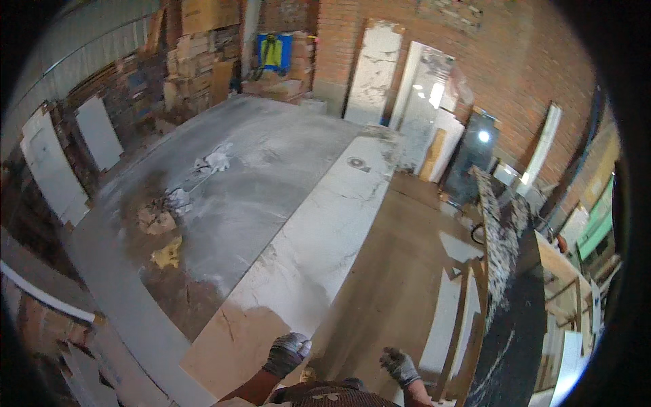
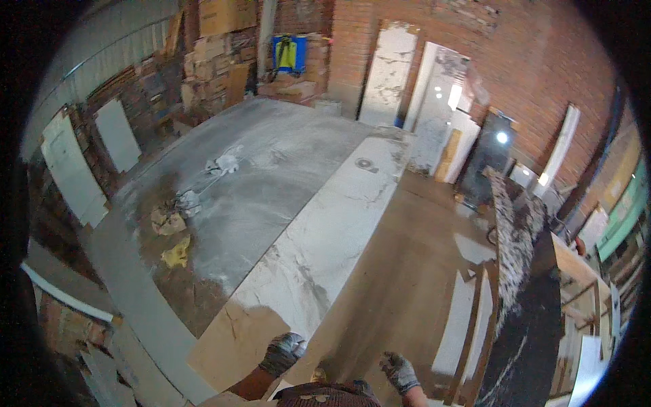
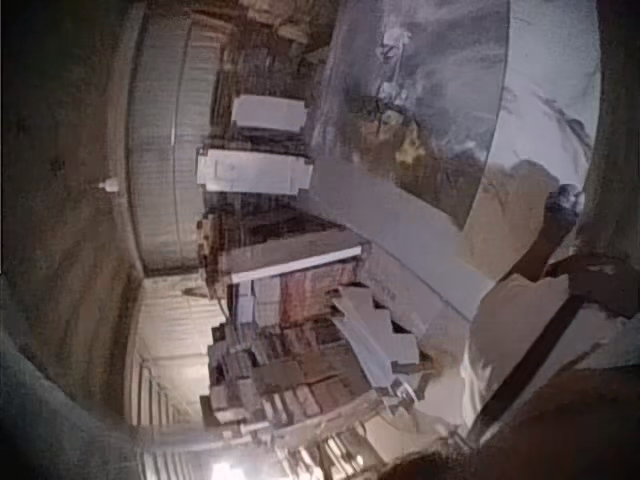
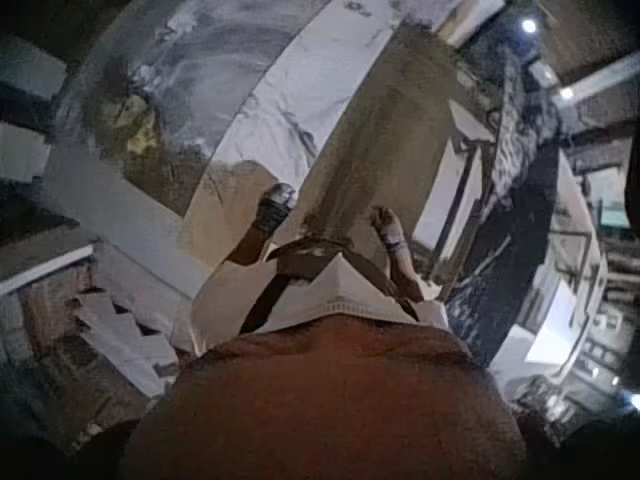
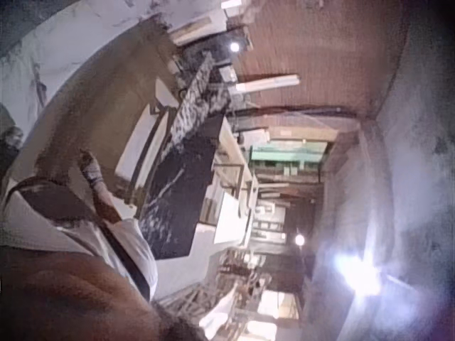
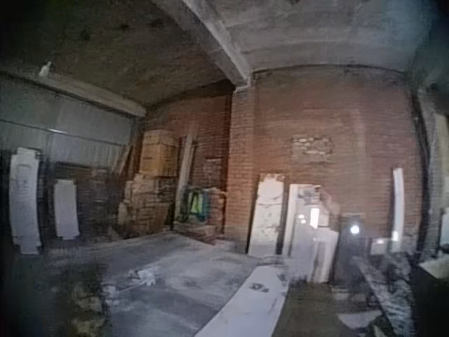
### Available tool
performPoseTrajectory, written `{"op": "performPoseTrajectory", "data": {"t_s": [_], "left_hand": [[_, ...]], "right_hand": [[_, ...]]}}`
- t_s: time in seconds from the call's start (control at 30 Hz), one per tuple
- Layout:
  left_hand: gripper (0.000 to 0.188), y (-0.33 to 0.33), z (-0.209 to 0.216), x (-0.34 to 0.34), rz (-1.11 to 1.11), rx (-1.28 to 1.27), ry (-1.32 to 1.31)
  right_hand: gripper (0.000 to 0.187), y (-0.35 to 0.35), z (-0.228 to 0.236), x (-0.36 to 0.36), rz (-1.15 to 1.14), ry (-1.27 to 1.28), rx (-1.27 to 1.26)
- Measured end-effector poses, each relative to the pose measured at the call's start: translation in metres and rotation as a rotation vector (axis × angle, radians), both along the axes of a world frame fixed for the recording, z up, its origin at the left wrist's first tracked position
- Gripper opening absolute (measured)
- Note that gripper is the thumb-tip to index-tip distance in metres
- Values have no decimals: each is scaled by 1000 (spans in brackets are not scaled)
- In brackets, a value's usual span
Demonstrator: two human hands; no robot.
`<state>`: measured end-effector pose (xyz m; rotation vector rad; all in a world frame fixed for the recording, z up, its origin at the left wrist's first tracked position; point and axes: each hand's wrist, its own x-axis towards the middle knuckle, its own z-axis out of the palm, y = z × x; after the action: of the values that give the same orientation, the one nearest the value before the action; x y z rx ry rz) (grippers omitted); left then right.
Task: The person uses a handheld polishing tool to smooth the surface of a large stone slab, then wipes the slab with a cloth. The person moves around the slab to reach different areas and continues polishing and wiping throughout the clip.
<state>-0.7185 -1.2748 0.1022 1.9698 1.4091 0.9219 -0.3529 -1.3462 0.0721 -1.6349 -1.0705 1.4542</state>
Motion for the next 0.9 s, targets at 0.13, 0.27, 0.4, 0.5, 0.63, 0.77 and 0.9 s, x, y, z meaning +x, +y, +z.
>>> {"op": "performPoseTrajectory", "data": {"t_s": [0.13, 0.27, 0.4, 0.5, 0.63, 0.77, 0.9], "left_hand": [[28, 15, 1, -7, 315, -142, -54], [31, 31, -14, -14, 611, -206, 45], [28, 54, -32, 8, 858, -320, 22], [27, 77, -15, 57, 851, -255, 58], [31, 61, -52, 87, 953, -292, 135], [27, 70, 32, 121, 1231, -547, -39], [32, 148, 68, 146, 1160, -636, -18]], "right_hand": [[36, 133, -25, 55, 159, -274, 237], [35, 287, -28, 60, 279, -390, 432], [31, 454, -35, 41, 83, 646, 121], [34, 578, -50, 23, -72, 830, -93], [38, 726, -55, 7, -162, 936, 145], [44, 801, -70, -60, 240, -332, 306], [56, 993, -123, 22, 537, -1183, 987]]}}
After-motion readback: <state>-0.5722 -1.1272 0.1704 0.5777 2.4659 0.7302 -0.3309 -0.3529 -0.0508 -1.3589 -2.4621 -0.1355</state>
